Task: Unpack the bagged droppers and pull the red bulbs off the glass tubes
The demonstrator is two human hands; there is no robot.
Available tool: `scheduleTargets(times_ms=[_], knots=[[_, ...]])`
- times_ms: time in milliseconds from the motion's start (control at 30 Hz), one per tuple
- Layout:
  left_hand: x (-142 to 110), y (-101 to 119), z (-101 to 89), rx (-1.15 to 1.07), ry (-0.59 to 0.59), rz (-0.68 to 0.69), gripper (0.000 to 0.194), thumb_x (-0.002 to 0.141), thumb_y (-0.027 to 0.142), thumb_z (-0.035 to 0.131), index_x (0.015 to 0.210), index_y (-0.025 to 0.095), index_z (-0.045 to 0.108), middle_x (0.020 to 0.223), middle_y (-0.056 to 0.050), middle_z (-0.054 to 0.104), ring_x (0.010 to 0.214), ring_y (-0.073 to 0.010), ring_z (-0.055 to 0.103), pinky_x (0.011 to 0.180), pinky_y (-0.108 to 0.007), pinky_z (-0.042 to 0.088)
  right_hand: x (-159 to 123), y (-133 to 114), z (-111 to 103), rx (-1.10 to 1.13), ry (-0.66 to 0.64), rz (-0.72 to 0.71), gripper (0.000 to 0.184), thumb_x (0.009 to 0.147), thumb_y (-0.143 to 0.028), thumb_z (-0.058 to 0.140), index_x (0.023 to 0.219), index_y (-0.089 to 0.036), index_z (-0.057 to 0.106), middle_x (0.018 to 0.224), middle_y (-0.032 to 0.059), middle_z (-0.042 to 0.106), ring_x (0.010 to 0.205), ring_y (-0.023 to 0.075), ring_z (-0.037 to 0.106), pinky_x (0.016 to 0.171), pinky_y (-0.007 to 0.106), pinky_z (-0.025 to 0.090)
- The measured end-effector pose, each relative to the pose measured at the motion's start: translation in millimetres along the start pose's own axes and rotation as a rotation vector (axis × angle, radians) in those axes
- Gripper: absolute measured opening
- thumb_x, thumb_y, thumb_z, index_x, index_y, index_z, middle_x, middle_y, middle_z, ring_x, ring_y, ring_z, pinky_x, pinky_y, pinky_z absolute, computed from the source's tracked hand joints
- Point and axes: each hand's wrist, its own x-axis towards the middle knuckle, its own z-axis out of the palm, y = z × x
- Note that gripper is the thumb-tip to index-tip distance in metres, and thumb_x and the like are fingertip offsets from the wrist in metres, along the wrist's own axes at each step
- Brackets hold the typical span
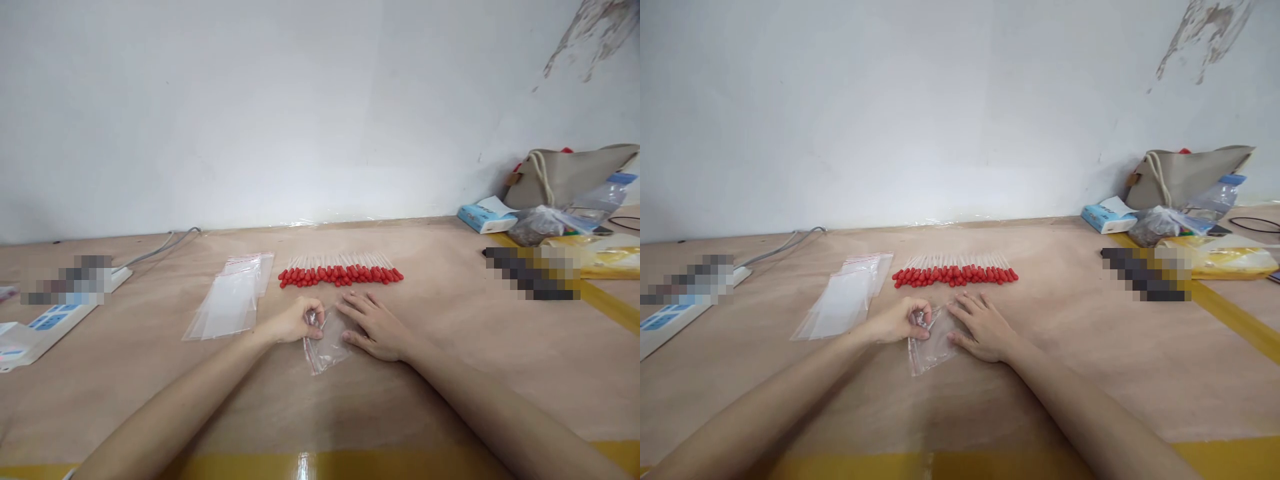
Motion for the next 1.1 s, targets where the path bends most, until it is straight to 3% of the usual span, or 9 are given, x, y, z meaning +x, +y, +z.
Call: scheduleTargets(times_ms=[67,133,267,367,500,667,833,967,1100], knots=[[-10.6,-0.1,-20.9,-0.054,-0.108,-0.006,0.017,0.063,0.027,0.066,0.075,0.016,0.062,0.07,0.0,0.06,0.066,-0.0126,0.054,0.059,-0.022,0.042,-0.6,-0.2,-0.8,0.022,0.061,0.006,0.049,0.085,-0.046,0.033,0.128,-0.022,0.037,0.129,0.0113,0.041,0.12,0.0234,0.033,0.098,0.045,0.027],[-28.0,-1.1,-52.1,-0.088,-0.089,-0.016,0.02,0.061,0.031,0.067,0.075,0.017,0.063,0.076,-0.001,0.062,0.072,-0.0143,0.056,0.064,-0.023,0.043,-0.9,0.3,-0.8,0.032,0.104,0.006,0.044,0.086,-0.041,0.034,0.124,-0.021,0.041,0.124,0.0116,0.044,0.116,0.0219,0.037,0.096,0.042,0.031],[-69.2,-14.2,-114.1,0.026,0.171,-0.223,0.028,0.055,0.039,0.071,0.073,0.019,0.063,0.076,0.0,0.061,0.073,-0.0152,0.055,0.063,-0.022,0.043,-0.4,0.2,-0.7,0.013,0.097,0.01,0.041,0.086,-0.039,0.036,0.121,-0.019,0.045,0.122,0.011,0.045,0.113,0.0214,0.039,0.096,0.041,0.032],[-90.2,-38.9,-131.0,-0.075,0.447,-0.395,0.039,0.047,0.045,0.072,0.072,0.019,0.059,0.077,0.0,0.059,0.065,-0.0141,0.054,0.055,-0.021,0.044,0.4,-0.7,-1.0,-0.005,0.106,0.009,0.04,0.085,-0.039,0.037,0.119,-0.019,0.046,0.123,0.0108,0.045,0.113,0.0213,0.039,0.096,0.04,0.031],[-97.1,-77.3,-118.2,-0.038,0.529,-0.571,0.043,0.044,0.047,0.071,0.07,0.017,0.054,0.069,-0.001,0.055,0.062,-0.016,0.054,0.056,-0.027,0.046,0.6,-1.1,-1.1,-0.017,0.123,0.004,0.04,0.085,-0.04,0.037,0.118,-0.019,0.047,0.123,0.0113,0.045,0.113,0.0215,0.04,0.095,0.04,0.032],[-83.4,-82.3,-103.1,0.58,0.45,-0.809,0.038,0.057,0.048,0.061,0.078,0.016,0.058,0.095,-0.014,0.056,0.096,-0.0349,0.05,0.076,-0.045,0.04,0.3,-1.0,-0.9,-0.023,0.107,0.011,0.041,0.085,-0.04,0.037,0.119,-0.019,0.047,0.122,0.0113,0.045,0.112,0.021,0.04,0.095,0.04,0.031],[-51.5,-65.8,-77.8,0.705,0.403,-0.509,0.054,0.078,0.053,0.036,0.128,0.031,0.034,0.142,-0.009,0.017,0.129,-0.0356,0.013,0.093,-0.057,0.021,0.4,-0.8,-0.6,-0.023,0.12,0.005,0.04,0.085,-0.04,0.037,0.118,-0.02,0.047,0.122,0.011,0.045,0.112,0.0208,0.04,0.095,0.04,0.032],[-33.8,-85.6,-57.4,0.657,0.308,-0.561,0.06,0.077,0.064,0.026,0.131,0.039,0.025,0.145,-0.004,0.004,0.128,-0.0422,-0.004,0.09,-0.066,0.01,0.3,-0.4,-0.7,-0.004,0.099,0.021,0.04,0.085,-0.04,0.037,0.119,-0.019,0.046,0.123,0.0109,0.044,0.113,0.0207,0.039,0.097,0.04,0.031],[-36.8,-106.3,-65.6,0.594,0.288,-0.613,0.056,0.08,0.062,0.021,0.131,0.04,0.022,0.145,-0.006,0.005,0.128,-0.0423,0.0,0.089,-0.067,0.014,0.4,-0.1,-0.6,0.003,0.09,0.023,0.041,0.085,-0.04,0.036,0.119,-0.019,0.046,0.122,0.0114,0.044,0.114,0.0212,0.039,0.097,0.041,0.03]])
